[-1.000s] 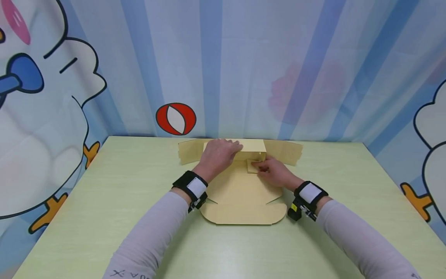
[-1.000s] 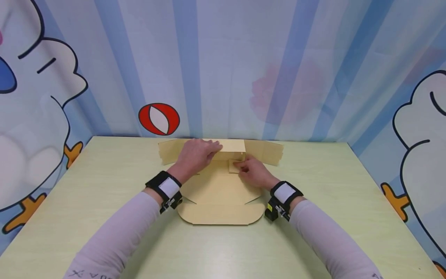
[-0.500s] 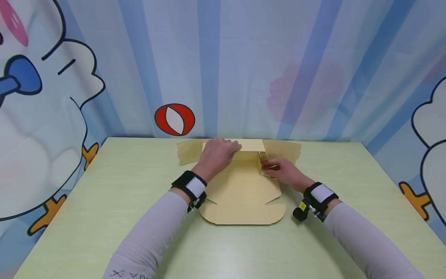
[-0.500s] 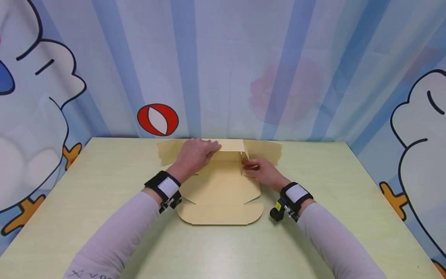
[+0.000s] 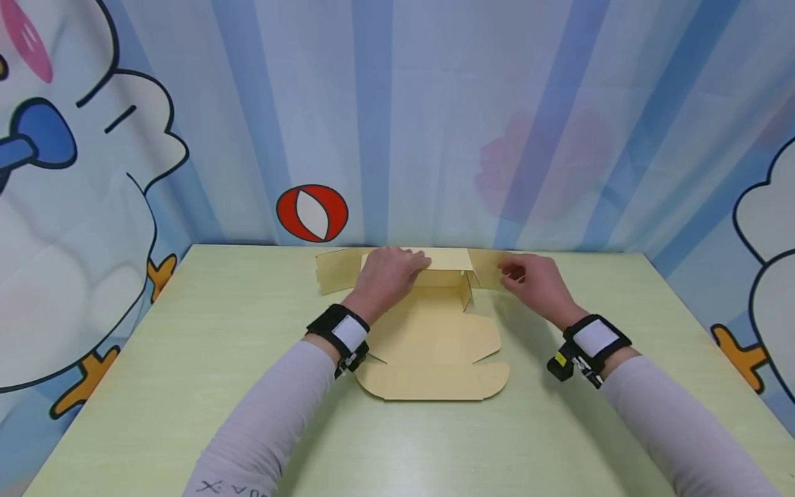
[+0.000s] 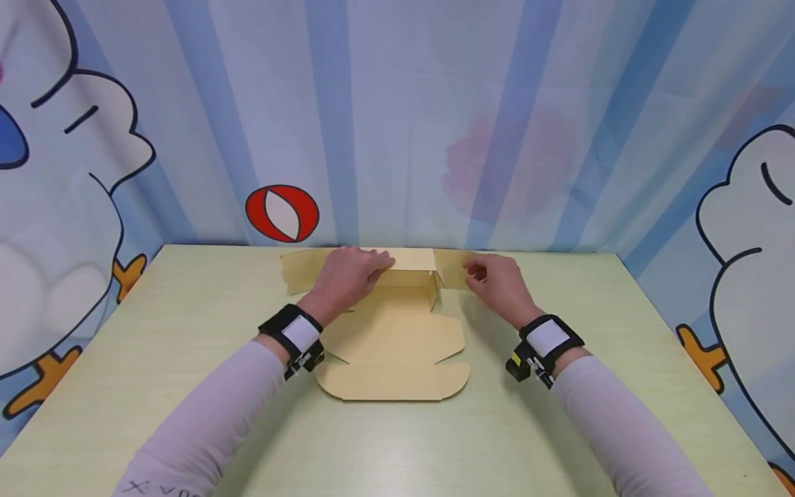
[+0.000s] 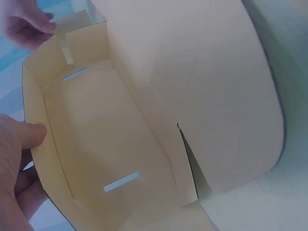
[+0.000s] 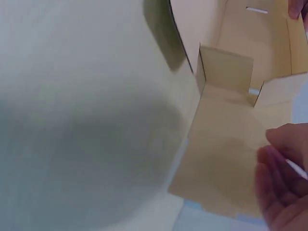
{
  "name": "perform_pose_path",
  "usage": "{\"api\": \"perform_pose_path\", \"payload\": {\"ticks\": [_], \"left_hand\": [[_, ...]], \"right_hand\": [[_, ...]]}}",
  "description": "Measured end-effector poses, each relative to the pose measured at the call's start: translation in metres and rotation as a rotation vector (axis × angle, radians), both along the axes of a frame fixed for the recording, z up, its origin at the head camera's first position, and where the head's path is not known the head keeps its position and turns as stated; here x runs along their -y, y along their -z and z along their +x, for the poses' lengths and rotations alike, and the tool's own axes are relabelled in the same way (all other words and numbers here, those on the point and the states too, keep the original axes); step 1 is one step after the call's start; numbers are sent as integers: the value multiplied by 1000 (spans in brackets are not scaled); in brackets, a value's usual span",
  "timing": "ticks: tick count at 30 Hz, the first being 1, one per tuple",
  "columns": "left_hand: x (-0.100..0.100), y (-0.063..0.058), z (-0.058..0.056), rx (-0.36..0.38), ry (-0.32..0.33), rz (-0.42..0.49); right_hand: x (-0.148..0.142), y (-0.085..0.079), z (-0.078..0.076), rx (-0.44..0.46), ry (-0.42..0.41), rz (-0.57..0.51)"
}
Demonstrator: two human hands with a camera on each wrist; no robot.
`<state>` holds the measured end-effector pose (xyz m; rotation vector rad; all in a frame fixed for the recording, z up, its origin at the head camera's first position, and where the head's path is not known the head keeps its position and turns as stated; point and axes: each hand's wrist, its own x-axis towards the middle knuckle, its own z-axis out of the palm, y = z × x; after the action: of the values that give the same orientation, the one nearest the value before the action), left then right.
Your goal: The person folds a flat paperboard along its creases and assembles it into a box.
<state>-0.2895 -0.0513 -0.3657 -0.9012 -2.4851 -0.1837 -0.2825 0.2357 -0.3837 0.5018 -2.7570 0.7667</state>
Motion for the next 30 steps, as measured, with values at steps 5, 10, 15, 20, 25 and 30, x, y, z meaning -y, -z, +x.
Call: {"api": "perform_pose_path", "payload": {"ticks": [5,10,15,20,25,30], "left_hand": [[-1,0,0,1,7,7],[-1,1,0,5,-1,8],[0,2,0,2,0,15],[-1,2,-1,-11,9,9],[-1,2,-1,-20,13,19],[-1,3,-1,-14,6,14]], "right_hand": [[-5,-8,-6,-159,28,50],[-6,-6,-15,-148,77,60],[-7,-4,-19,-81,136,33],[-13,-1,-20,45,178,-49],[-18,2,-20,160,195,-110],[-21,2,-18,194,174,-125]]}}
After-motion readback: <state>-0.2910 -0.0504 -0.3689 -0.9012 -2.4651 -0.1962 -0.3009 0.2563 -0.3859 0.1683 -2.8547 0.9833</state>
